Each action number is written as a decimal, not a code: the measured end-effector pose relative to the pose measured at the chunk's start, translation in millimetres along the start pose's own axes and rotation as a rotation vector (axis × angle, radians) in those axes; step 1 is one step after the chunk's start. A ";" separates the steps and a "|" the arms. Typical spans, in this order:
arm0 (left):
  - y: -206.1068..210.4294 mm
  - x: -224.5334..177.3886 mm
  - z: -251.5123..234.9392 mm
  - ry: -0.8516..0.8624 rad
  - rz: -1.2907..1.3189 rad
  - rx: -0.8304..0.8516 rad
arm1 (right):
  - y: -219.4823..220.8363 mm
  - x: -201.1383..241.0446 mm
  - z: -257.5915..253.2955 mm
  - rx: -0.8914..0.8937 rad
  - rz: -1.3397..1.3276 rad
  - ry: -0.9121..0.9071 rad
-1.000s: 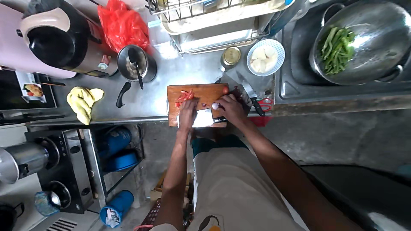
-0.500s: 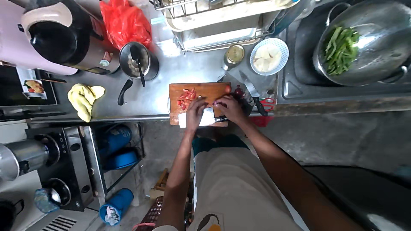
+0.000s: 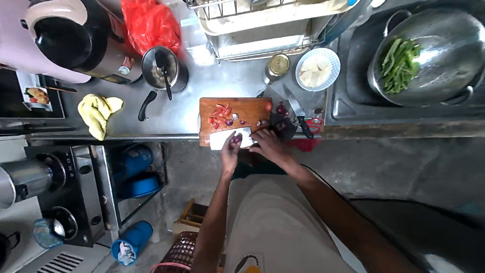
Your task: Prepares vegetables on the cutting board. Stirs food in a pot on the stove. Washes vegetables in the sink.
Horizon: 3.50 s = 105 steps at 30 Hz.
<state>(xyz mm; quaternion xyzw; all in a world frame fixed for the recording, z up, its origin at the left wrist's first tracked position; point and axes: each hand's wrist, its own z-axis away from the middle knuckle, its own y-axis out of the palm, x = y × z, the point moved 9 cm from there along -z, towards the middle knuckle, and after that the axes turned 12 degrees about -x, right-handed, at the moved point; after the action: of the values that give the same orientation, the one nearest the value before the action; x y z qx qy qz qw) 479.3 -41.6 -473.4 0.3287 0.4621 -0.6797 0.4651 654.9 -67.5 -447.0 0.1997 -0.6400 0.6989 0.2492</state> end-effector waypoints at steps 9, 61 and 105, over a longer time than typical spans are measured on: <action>-79.5 26.4 46.3 0.047 0.086 -0.474 | 27.9 6.8 30.6 0.205 0.088 -0.074; 67.0 -21.3 -7.8 0.588 -0.231 0.117 | -23.5 20.2 69.3 0.249 0.074 0.667; 11.1 -25.3 -9.5 -0.079 0.432 0.081 | -47.4 -12.0 -32.1 -0.293 0.110 0.312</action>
<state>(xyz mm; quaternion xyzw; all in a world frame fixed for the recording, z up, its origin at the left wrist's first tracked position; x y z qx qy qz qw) 498.7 -26.0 -458.2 0.4116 0.3350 -0.5947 0.6039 694.4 -34.0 -419.8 0.0156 -0.6983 0.6335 0.3328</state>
